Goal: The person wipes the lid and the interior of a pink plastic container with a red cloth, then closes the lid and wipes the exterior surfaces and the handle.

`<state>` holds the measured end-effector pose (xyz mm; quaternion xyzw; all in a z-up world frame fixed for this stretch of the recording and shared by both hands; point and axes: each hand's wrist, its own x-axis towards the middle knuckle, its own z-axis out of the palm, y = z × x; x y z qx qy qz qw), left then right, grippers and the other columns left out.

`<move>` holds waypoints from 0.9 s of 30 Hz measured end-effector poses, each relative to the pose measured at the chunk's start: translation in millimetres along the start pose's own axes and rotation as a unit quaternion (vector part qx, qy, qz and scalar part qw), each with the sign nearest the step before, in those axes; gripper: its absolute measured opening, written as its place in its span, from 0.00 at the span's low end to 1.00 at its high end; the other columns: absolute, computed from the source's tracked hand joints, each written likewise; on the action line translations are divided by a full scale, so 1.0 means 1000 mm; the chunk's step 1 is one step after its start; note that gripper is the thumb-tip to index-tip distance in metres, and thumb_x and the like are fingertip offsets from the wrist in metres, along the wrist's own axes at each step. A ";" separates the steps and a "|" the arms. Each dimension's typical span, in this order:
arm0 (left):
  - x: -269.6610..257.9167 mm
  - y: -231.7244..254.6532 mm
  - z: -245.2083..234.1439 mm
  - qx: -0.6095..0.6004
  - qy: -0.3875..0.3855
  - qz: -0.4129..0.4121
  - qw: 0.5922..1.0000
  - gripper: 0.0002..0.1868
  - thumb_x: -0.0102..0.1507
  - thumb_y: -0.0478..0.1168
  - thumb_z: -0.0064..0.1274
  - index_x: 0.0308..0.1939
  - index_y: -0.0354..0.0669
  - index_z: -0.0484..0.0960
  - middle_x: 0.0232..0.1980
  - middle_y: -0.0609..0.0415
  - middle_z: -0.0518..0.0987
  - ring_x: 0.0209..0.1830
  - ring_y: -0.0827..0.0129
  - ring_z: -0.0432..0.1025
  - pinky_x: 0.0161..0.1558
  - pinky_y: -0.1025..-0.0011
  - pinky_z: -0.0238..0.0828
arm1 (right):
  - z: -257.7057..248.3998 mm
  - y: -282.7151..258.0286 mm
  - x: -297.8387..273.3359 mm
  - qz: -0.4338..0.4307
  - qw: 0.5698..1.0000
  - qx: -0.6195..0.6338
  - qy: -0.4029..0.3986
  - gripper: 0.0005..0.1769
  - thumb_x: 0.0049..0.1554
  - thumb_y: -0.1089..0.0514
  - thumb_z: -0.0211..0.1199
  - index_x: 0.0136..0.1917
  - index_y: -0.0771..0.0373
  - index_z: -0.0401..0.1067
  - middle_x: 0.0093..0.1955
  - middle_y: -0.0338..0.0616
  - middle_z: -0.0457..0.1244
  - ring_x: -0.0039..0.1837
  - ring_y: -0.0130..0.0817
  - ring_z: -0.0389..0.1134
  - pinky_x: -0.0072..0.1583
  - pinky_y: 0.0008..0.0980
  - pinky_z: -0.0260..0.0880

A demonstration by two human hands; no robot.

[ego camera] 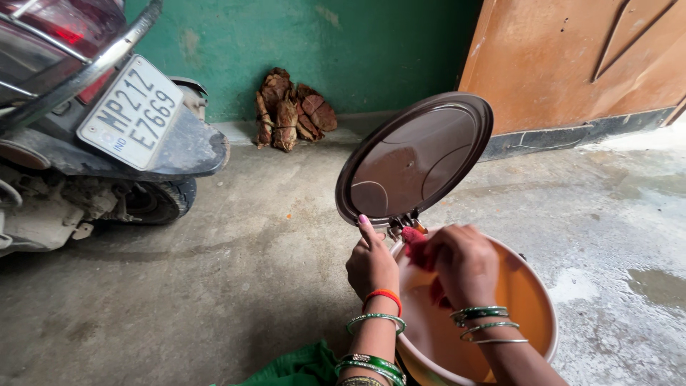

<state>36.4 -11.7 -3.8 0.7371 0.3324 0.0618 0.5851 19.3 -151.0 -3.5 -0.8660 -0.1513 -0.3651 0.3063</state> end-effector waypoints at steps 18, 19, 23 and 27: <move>0.000 0.004 -0.001 0.023 -0.020 -0.026 0.999 0.51 0.64 0.77 0.17 0.35 0.49 0.94 0.44 0.50 0.88 0.49 0.53 0.81 0.55 0.59 0.75 | -0.003 -0.014 0.002 0.127 0.979 0.043 -0.157 0.13 0.47 0.64 0.62 0.47 0.56 0.79 0.48 0.42 0.69 0.50 0.46 0.73 0.52 0.39 0.74; 0.000 0.003 -0.002 0.022 -0.020 -0.025 0.999 0.51 0.64 0.77 0.17 0.35 0.49 0.94 0.44 0.50 0.88 0.49 0.53 0.81 0.55 0.59 0.75 | -0.003 -0.014 0.002 0.127 0.979 0.042 -0.156 0.13 0.47 0.64 0.62 0.47 0.56 0.79 0.48 0.42 0.69 0.50 0.46 0.73 0.52 0.39 0.74; 0.002 0.002 0.000 0.029 -0.024 -0.019 0.999 0.50 0.64 0.76 0.16 0.35 0.50 0.93 0.43 0.50 0.89 0.47 0.53 0.81 0.53 0.58 0.76 | -0.005 -0.001 0.001 0.177 0.982 -0.071 -0.022 0.04 0.52 0.61 0.65 0.43 0.58 0.79 0.45 0.43 0.69 0.49 0.45 0.71 0.54 0.40 0.71; 0.003 0.001 0.000 0.032 -0.021 -0.024 0.999 0.50 0.63 0.76 0.16 0.34 0.51 0.93 0.42 0.50 0.88 0.45 0.53 0.81 0.52 0.58 0.77 | -0.001 0.013 -0.001 0.059 0.997 -0.015 0.042 0.22 0.49 0.67 0.62 0.58 0.58 0.77 0.58 0.42 0.68 0.56 0.45 0.67 0.60 0.41 0.68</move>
